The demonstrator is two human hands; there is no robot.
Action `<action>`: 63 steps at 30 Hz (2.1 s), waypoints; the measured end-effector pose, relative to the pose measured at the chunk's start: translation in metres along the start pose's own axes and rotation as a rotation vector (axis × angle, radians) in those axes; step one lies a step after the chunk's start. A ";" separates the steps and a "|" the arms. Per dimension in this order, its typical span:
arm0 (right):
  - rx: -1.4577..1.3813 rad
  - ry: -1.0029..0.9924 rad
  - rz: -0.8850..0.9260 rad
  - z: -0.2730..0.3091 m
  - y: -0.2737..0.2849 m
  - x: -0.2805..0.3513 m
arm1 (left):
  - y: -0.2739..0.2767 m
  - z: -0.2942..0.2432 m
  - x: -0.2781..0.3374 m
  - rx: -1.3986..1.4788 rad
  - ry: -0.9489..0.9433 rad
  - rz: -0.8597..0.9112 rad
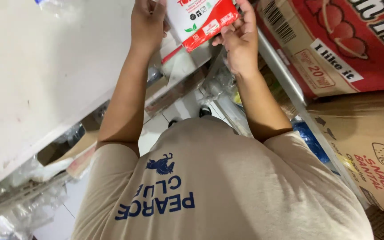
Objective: The person sorts through plastic packaging in a clear bin, picking up and inspecting a green packet and several white Tomat-branded bags. They repeatedly flip and restack the bags before placing a red and white packet onto a shelf.
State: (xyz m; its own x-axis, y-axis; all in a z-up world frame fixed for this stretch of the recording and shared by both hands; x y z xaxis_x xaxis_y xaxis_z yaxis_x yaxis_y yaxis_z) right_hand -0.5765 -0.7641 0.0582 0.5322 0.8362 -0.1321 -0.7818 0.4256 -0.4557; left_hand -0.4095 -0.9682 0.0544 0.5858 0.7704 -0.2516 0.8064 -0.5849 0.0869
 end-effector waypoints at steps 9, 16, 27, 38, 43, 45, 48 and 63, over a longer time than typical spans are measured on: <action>0.176 0.084 -0.017 -0.012 0.016 -0.030 | 0.012 -0.024 -0.013 -0.269 -0.153 -0.143; 0.183 0.163 -0.009 -0.018 0.014 -0.031 | 0.017 -0.003 -0.016 -0.295 -0.066 -0.165; 0.121 0.405 -0.116 0.012 0.011 0.005 | 0.030 -0.086 0.044 -0.141 -0.172 -0.081; 0.046 0.169 0.253 -0.029 -0.107 0.033 | 0.105 -0.075 0.169 0.034 -0.190 -0.300; -0.017 0.052 0.458 -0.042 -0.155 0.044 | 0.135 -0.075 0.248 -0.035 -0.111 -0.564; -0.021 -0.011 0.523 -0.047 -0.162 0.056 | 0.128 -0.078 0.286 -0.026 -0.096 -0.670; -0.047 -0.057 0.647 -0.051 -0.182 0.074 | 0.116 -0.088 0.341 -0.078 -0.068 -0.802; -0.118 -0.268 1.160 -0.064 -0.249 0.274 | 0.025 -0.143 0.590 -0.173 0.009 -1.281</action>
State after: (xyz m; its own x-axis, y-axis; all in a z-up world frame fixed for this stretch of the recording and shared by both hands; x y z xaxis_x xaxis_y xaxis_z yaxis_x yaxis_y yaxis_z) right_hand -0.2153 -0.6630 0.0788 -0.5666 0.7520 -0.3369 -0.7091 -0.6532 -0.2655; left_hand -0.0319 -0.4918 0.0461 -0.6074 0.7567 -0.2419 0.7903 0.6066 -0.0866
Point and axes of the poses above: each hand's wrist, its own x-axis away from the middle knuckle, its own y-axis out of the back of the hand, z = x × y, the point moved 10 cm from there along -x, towards the middle knuckle, and after that the axes turned 6 degrees about -y, right-handed, at the moved point
